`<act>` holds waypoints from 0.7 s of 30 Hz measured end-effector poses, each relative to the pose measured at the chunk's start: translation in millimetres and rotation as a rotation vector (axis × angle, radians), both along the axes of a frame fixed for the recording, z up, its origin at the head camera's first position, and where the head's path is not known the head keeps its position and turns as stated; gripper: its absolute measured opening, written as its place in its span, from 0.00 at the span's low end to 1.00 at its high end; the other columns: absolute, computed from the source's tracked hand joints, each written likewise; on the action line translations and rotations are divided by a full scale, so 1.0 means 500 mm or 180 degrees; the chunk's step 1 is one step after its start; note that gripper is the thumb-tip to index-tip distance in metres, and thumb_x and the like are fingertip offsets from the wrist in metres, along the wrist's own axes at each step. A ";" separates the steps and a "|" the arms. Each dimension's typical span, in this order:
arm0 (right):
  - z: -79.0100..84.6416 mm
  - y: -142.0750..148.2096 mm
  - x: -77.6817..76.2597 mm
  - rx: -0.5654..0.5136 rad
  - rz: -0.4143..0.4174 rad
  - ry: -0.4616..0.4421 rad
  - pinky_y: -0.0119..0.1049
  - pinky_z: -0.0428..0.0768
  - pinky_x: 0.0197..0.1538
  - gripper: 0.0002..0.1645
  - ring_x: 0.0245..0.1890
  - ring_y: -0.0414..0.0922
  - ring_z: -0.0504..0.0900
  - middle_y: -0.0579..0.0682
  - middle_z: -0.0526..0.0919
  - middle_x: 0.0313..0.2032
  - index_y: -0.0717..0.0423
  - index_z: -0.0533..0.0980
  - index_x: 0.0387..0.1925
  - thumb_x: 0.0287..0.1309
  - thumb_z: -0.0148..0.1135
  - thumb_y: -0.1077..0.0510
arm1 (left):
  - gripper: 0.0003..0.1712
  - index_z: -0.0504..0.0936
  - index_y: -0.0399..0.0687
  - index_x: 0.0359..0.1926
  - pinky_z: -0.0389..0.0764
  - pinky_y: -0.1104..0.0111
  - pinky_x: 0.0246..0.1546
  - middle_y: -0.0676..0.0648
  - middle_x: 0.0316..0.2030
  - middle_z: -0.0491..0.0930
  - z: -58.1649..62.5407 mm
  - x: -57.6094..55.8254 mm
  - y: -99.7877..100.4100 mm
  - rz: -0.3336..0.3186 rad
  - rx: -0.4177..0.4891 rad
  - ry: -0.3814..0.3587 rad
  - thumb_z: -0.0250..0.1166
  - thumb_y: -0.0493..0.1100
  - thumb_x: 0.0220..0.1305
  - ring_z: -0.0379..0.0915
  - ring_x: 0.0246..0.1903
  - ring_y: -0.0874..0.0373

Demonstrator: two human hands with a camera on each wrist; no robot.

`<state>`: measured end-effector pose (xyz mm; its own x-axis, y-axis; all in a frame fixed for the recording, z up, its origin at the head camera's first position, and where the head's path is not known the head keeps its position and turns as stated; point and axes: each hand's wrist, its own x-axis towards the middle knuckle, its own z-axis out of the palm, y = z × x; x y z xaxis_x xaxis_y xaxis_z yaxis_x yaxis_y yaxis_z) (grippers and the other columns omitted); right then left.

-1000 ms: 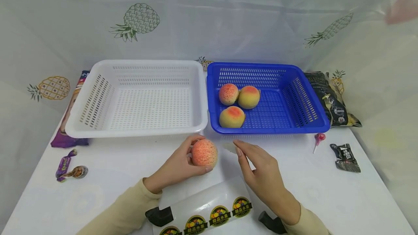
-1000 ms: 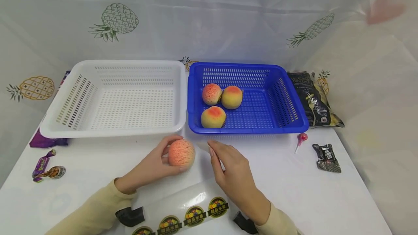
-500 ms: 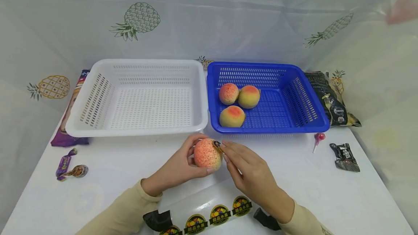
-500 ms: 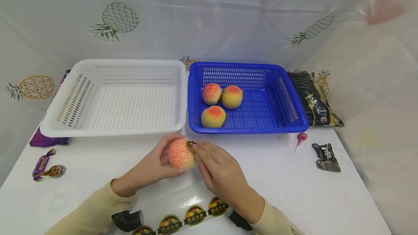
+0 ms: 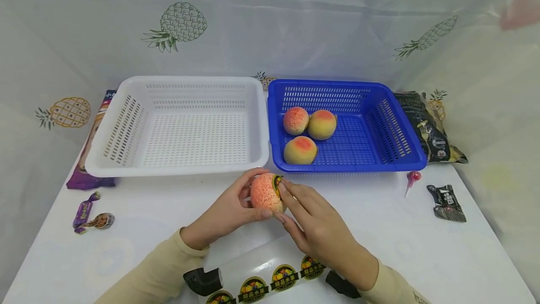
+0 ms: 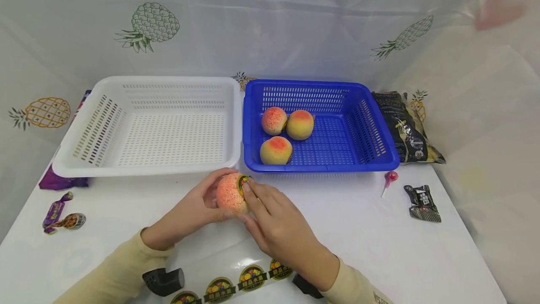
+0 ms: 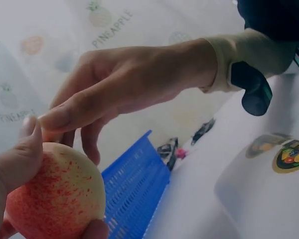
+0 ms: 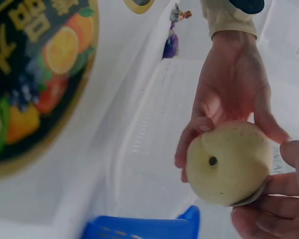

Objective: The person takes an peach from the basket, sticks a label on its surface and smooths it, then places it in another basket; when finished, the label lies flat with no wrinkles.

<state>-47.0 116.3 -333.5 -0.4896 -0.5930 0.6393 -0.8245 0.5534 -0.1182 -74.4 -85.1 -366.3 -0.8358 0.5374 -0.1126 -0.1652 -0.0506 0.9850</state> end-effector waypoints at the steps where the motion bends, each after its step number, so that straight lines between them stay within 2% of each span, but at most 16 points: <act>1: 0.000 -0.002 0.001 0.0091 -0.0038 0.0030 0.40 0.71 0.52 0.27 0.49 0.53 0.74 0.62 0.74 0.50 0.70 0.70 0.51 0.64 0.44 0.50 | 0.43 0.55 0.59 0.63 0.75 0.65 0.45 0.47 0.57 0.63 0.001 0.000 0.000 0.0000 0.0025 0.0004 0.68 0.41 0.48 0.67 0.53 0.53; 5: -0.004 -0.009 0.004 0.0472 -0.0209 0.0103 0.42 0.71 0.51 0.35 0.51 0.53 0.71 0.61 0.70 0.54 0.69 0.67 0.54 0.63 0.40 0.42 | 0.39 0.51 0.61 0.64 0.72 0.66 0.49 0.48 0.59 0.60 -0.001 0.006 0.001 -0.0013 0.0011 0.0023 0.62 0.43 0.55 0.64 0.55 0.54; 8: -0.010 -0.010 0.008 0.0563 -0.0214 -0.0170 0.42 0.69 0.53 0.36 0.55 0.51 0.68 0.57 0.68 0.57 0.63 0.65 0.58 0.63 0.37 0.39 | 0.34 0.48 0.65 0.64 0.68 0.66 0.51 0.49 0.58 0.59 -0.005 0.013 0.008 -0.0031 -0.0141 0.0003 0.55 0.47 0.61 0.61 0.56 0.56; 10: -0.014 -0.007 0.008 0.0396 -0.0238 -0.0511 0.41 0.68 0.54 0.31 0.56 0.48 0.67 0.53 0.67 0.57 0.57 0.64 0.59 0.64 0.37 0.42 | 0.30 0.49 0.67 0.62 0.67 0.65 0.51 0.50 0.57 0.58 -0.008 0.017 0.013 -0.0016 -0.0196 -0.0029 0.52 0.49 0.64 0.60 0.55 0.56; 12: -0.015 -0.002 0.007 0.0033 -0.0346 -0.0908 0.36 0.71 0.50 0.26 0.53 0.44 0.68 0.50 0.69 0.55 0.54 0.65 0.59 0.64 0.42 0.47 | 0.28 0.49 0.68 0.61 0.66 0.64 0.50 0.50 0.56 0.59 -0.009 0.020 0.018 0.0016 -0.0206 -0.0067 0.51 0.49 0.64 0.60 0.54 0.56; 16: -0.013 0.006 -0.001 -0.0733 -0.0625 -0.1832 0.31 0.75 0.38 0.19 0.41 0.37 0.74 0.44 0.74 0.42 0.50 0.66 0.54 0.61 0.50 0.54 | 0.27 0.50 0.66 0.60 0.66 0.63 0.50 0.49 0.54 0.61 -0.006 0.022 0.021 0.0064 -0.0134 -0.0023 0.51 0.48 0.64 0.61 0.52 0.55; 19: -0.014 0.005 -0.008 -0.0962 -0.0556 -0.2515 0.31 0.74 0.33 0.19 0.31 0.36 0.73 0.43 0.71 0.32 0.48 0.63 0.51 0.59 0.53 0.53 | 0.27 0.49 0.64 0.60 0.68 0.65 0.48 0.48 0.54 0.61 -0.005 0.023 0.021 -0.0007 -0.0133 0.0088 0.50 0.47 0.65 0.63 0.50 0.55; 21: -0.016 0.005 -0.013 -0.1032 -0.0406 -0.2813 0.30 0.73 0.32 0.20 0.28 0.37 0.71 0.45 0.68 0.28 0.48 0.62 0.49 0.57 0.55 0.52 | 0.28 0.48 0.61 0.61 0.70 0.66 0.47 0.46 0.53 0.61 -0.006 0.025 0.021 -0.0085 -0.0081 0.0157 0.50 0.46 0.65 0.63 0.49 0.54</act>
